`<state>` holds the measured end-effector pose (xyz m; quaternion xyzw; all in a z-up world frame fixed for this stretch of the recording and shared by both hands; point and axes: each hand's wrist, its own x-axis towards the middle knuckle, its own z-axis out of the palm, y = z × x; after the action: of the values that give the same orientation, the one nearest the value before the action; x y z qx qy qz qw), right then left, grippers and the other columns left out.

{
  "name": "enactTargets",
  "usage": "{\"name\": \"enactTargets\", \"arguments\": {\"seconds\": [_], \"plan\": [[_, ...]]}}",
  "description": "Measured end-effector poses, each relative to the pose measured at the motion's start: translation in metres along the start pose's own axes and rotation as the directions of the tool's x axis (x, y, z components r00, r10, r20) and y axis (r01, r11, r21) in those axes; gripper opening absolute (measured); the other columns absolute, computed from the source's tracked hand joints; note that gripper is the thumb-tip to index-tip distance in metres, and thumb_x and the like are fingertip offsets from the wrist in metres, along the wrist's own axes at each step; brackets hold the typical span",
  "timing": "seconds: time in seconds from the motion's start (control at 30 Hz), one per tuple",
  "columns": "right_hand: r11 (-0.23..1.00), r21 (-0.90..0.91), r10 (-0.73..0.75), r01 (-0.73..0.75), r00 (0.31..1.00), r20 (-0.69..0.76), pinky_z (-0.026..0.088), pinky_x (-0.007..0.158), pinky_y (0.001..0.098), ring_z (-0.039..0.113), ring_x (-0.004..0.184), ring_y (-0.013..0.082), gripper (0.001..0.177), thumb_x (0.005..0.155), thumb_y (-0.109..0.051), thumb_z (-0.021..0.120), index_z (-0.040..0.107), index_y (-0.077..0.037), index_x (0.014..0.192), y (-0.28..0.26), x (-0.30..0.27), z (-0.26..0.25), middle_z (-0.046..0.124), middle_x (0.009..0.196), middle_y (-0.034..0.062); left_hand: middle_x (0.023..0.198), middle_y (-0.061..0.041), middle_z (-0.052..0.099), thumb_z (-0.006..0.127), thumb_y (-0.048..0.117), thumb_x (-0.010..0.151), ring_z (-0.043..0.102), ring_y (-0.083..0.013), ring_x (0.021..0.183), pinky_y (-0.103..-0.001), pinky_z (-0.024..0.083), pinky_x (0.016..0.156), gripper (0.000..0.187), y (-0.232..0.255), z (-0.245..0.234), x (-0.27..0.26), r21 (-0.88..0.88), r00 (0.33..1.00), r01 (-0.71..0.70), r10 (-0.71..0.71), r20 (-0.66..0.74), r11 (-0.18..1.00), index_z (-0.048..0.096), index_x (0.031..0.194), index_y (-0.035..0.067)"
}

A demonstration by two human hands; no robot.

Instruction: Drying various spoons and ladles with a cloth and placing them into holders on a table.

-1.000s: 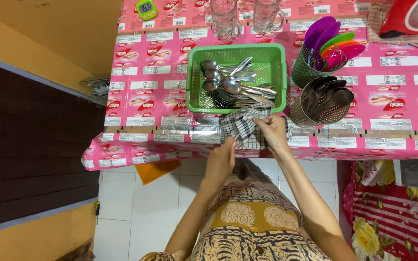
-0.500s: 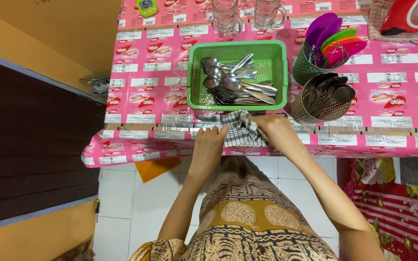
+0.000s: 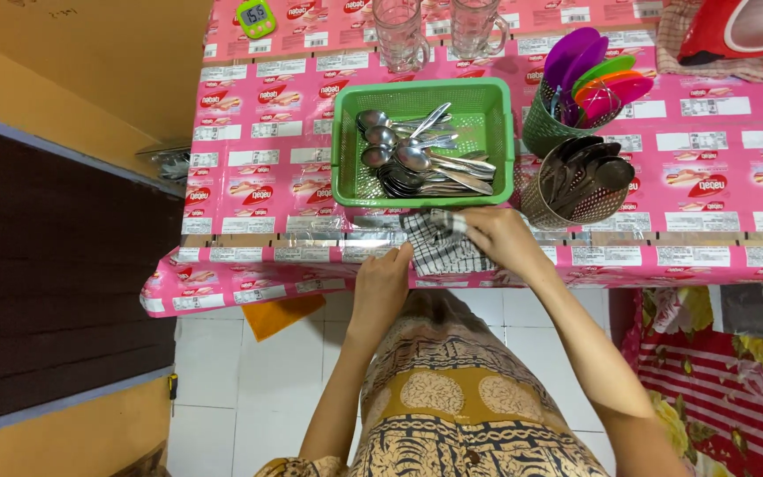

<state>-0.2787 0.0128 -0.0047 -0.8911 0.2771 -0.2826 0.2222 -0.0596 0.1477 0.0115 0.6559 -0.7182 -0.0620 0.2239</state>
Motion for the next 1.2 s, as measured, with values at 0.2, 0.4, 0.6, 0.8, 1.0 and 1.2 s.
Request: {"name": "enactTargets", "arguments": {"seconds": [0.2,0.4,0.6,0.8,1.0,1.2], "plan": [[0.853,0.283,0.499,-0.438,0.843,-0.199,0.045,0.057,0.0287,0.056,0.056,0.0135,0.027,0.083,0.0,0.077,0.079,-0.004,0.109,0.024,-0.015,0.041,0.068,0.073,0.015,0.066,-0.014,0.063,0.058,0.008,0.107,0.063,-0.0279,0.054,-0.037,0.051,0.048,0.007,-0.003,0.043,-0.011,-0.286,0.955,0.294,-0.267,0.13,0.912,0.061,0.101,0.006],[0.204,0.963,0.856,-0.178,0.51,-0.087,0.049,0.073,0.0238,0.061,0.079,0.0081,0.006,0.099,-0.001,0.072,0.073,0.005,0.1,0.037,-0.029,0.125,0.071,0.091,0.0057,0.064,-0.021,0.055,0.053,0.005,0.107,0.057,-0.0317,0.057,-0.043,0.04,0.051,0.009,0.035,0.03,0.004,-0.535,0.964,0.159,-0.249,-0.099,0.83,0.055,0.1,-0.001],[-0.084,0.96,0.812,-0.265,0.54,0.22,0.055,0.076,0.0256,0.071,0.083,0.0128,0.01,0.093,-0.002,0.066,0.072,0.001,0.1,0.0,-0.019,0.082,0.076,0.095,0.0091,0.064,-0.022,0.057,0.049,0.003,0.099,0.057,-0.0303,0.049,-0.044,0.04,0.05,0.009,0.032,0.06,0.011,-0.67,0.925,0.339,-0.364,0.109,0.661,0.055,0.099,-0.003],[0.005,0.943,0.781,-0.333,0.59,0.204,0.051,0.071,0.0249,0.068,0.08,0.0109,0.006,0.092,-0.001,0.071,0.071,0.001,0.098,-0.001,-0.021,0.08,0.075,0.093,0.0083,0.065,-0.017,0.06,0.054,0.003,0.097,0.059,-0.0213,0.054,-0.038,0.044,0.053,0.01,0.017,0.077,0.015,-0.72,0.949,0.265,-0.304,0.079,0.641,0.055,0.092,-0.006],[0.226,0.888,0.79,-0.399,0.609,0.072,0.042,0.062,0.0238,0.057,0.07,0.0051,0.01,0.091,-0.002,0.075,0.069,-0.002,0.083,0.014,-0.022,0.061,0.067,0.08,0.0001,0.064,0.0,0.057,0.056,0.012,0.104,0.052,-0.0091,0.055,-0.031,0.043,0.051,0.024,0.022,0.049,-0.001,-0.843,0.925,0.306,-0.348,0.153,0.443,0.061,0.084,0.0],[0.284,0.844,0.776,-0.455,0.626,0.077,0.038,0.057,0.0242,0.051,0.064,0.0039,0.017,0.09,-0.005,0.076,0.065,-0.004,0.077,-0.014,-0.017,0.055,0.062,0.073,-0.0019,0.067,-0.004,0.056,0.058,0.007,0.099,0.051,-0.0107,0.06,-0.029,0.042,0.053,0.015,0.025,0.063,-0.006,-0.803,0.905,0.248,-0.426,-0.008,0.543,0.058,0.088,-0.002]]}}
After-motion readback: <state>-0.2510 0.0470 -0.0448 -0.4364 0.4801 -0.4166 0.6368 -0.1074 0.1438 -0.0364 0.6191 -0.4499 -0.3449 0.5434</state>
